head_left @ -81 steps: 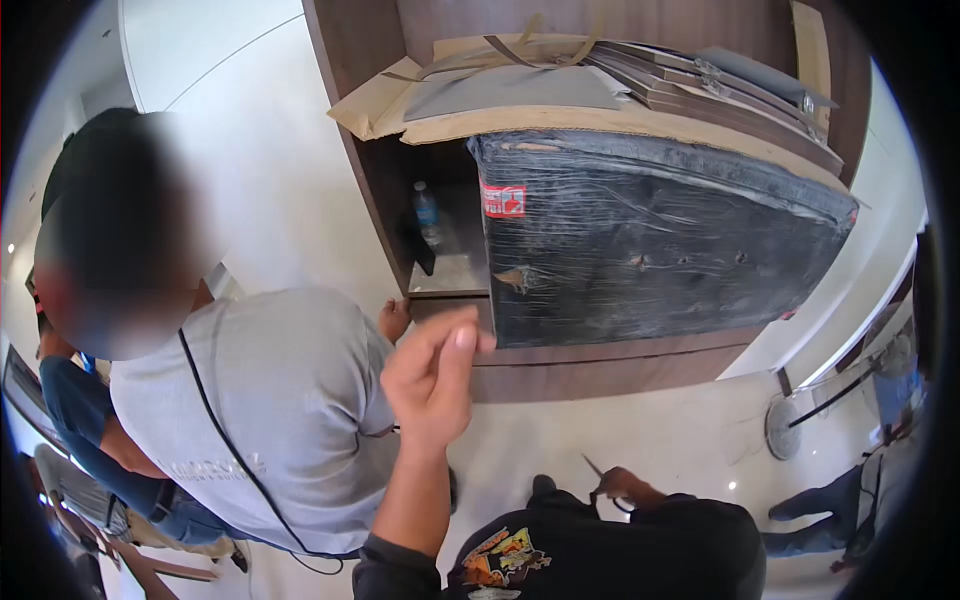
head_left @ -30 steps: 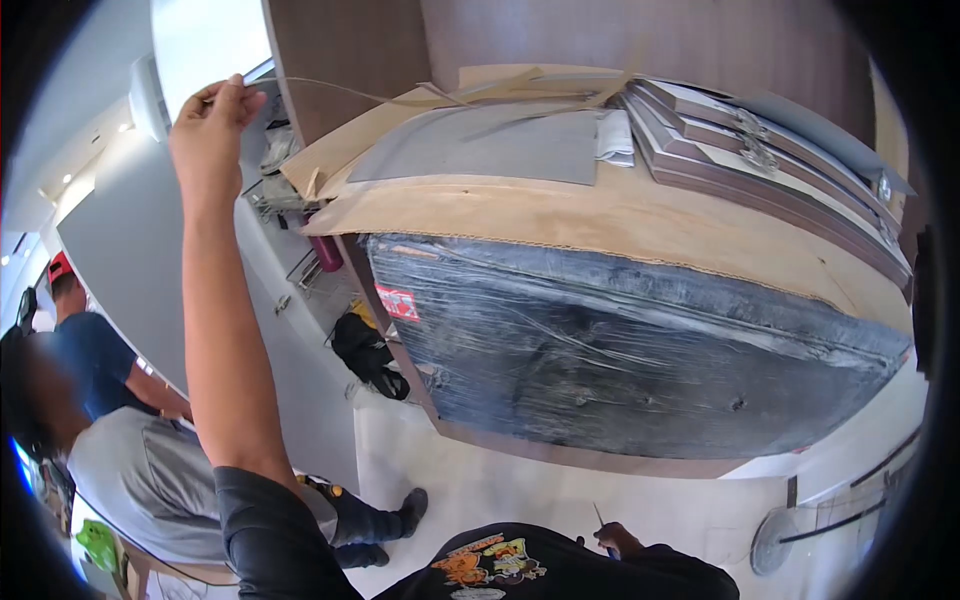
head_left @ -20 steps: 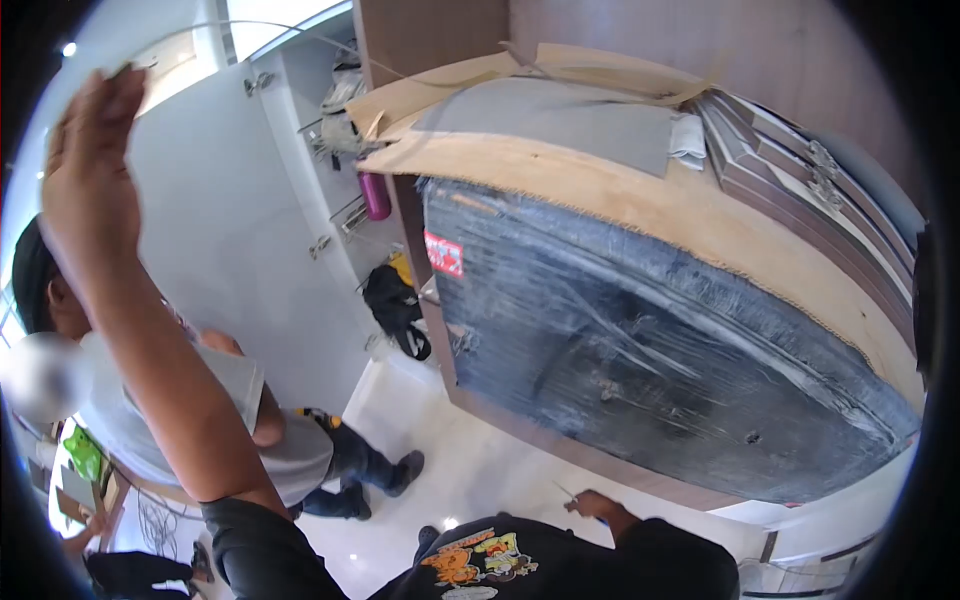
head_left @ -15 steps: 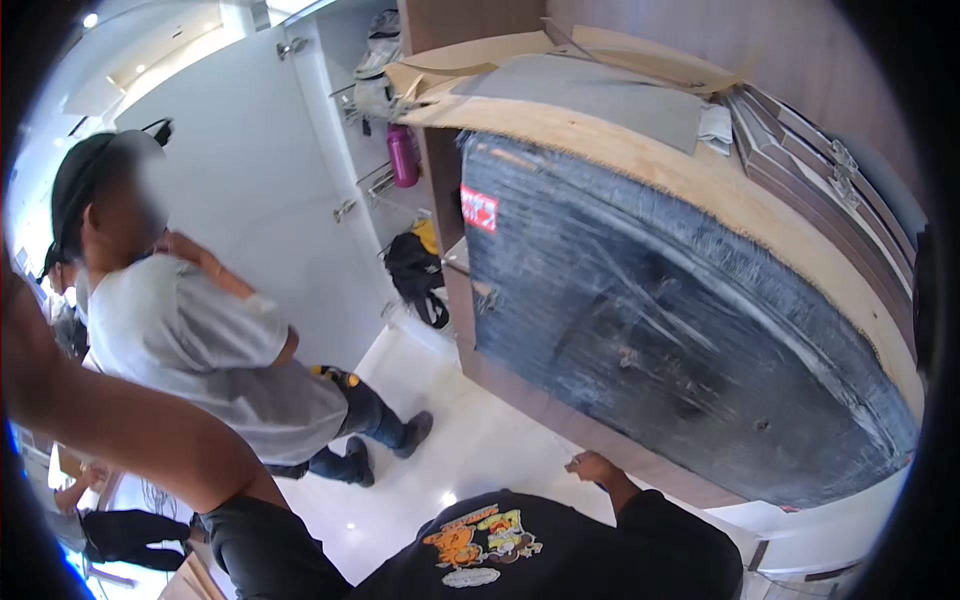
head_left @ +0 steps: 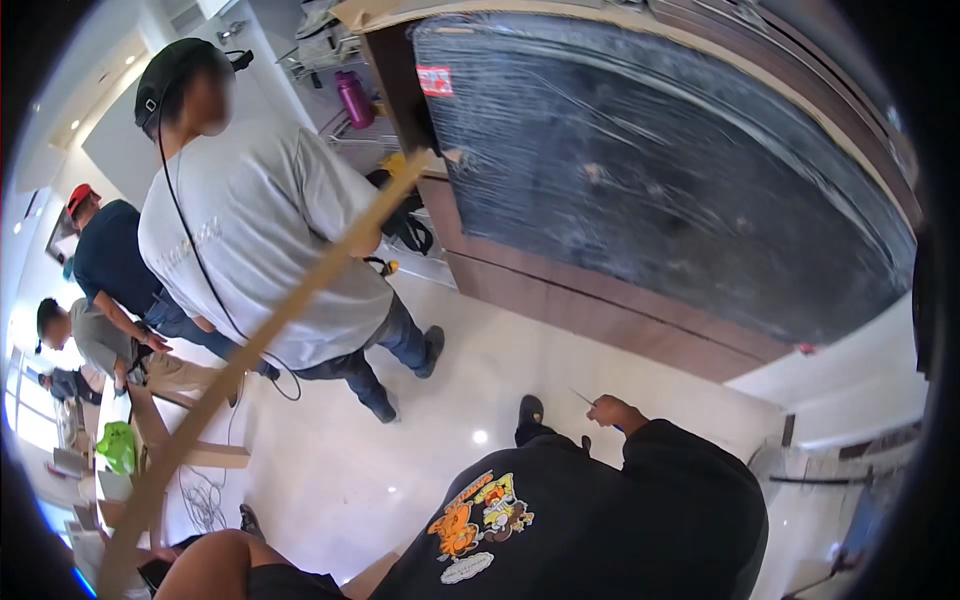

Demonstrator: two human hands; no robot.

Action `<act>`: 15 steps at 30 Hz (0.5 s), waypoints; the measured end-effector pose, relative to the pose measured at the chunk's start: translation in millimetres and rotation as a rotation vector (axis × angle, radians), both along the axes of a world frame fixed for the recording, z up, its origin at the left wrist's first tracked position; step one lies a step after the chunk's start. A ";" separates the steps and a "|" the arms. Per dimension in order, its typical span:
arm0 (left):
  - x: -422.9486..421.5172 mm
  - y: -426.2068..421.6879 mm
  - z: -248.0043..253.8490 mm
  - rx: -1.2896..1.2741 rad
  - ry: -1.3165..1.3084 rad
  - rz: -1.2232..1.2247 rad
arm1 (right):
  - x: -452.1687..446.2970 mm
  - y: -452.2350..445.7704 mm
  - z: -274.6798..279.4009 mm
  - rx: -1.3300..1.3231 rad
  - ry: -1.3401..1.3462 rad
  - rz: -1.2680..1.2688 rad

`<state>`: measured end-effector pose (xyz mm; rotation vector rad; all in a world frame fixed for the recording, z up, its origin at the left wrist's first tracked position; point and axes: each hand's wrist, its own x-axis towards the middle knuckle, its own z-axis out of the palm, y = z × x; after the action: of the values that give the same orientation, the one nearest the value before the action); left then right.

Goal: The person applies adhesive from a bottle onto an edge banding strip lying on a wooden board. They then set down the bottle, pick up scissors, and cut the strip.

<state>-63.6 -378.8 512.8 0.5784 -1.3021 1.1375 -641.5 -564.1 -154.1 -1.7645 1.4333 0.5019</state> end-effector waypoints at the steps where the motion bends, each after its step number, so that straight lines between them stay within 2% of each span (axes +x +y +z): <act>1: -3.0 1.6 -11.8 0.094 0.024 -0.061 | -0.9 22.0 -1.9 -0.020 -0.022 -0.050; 5: -38.3 -19.3 -74.6 0.637 0.141 -0.417 | -7.8 119.4 -36.6 -0.301 -0.049 -0.136; 6: -53.7 -30.2 -91.8 0.849 0.162 -0.508 | -1.0 138.0 -17.4 -0.362 -0.065 -0.196; 7: -73.9 -43.0 -110.9 1.083 0.133 -0.559 | 0.3 148.8 1.7 -0.413 0.053 0.030; 8: -98.1 -52.8 -127.4 1.290 0.049 -0.597 | 13.4 167.6 33.6 -0.350 -0.082 -0.561; 9: -138.2 -69.6 -142.9 1.117 -0.294 -0.461 | 24.8 186.9 88.9 -0.382 -0.255 -0.710; 10: -164.8 -79.5 -162.1 1.285 -0.364 -0.657 | 28.7 198.2 103.7 -0.405 -0.348 -0.834; 12: -223.9 -80.5 -189.8 1.395 -0.576 -0.784 | 33.3 219.0 141.3 -0.435 -0.555 -1.049; 14: -266.8 -79.7 -213.1 1.535 -0.600 -0.911 | 41.2 228.8 207.1 -0.424 -0.749 -1.211; 15: -284.5 -71.2 -213.7 1.527 -0.630 -0.973 | 44.1 236.2 237.1 -0.424 -0.841 -1.277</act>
<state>-348.1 -449.9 299.1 0.4815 -2.5017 -0.7429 -597.4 -327.8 83.0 -0.7687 1.6754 -1.1234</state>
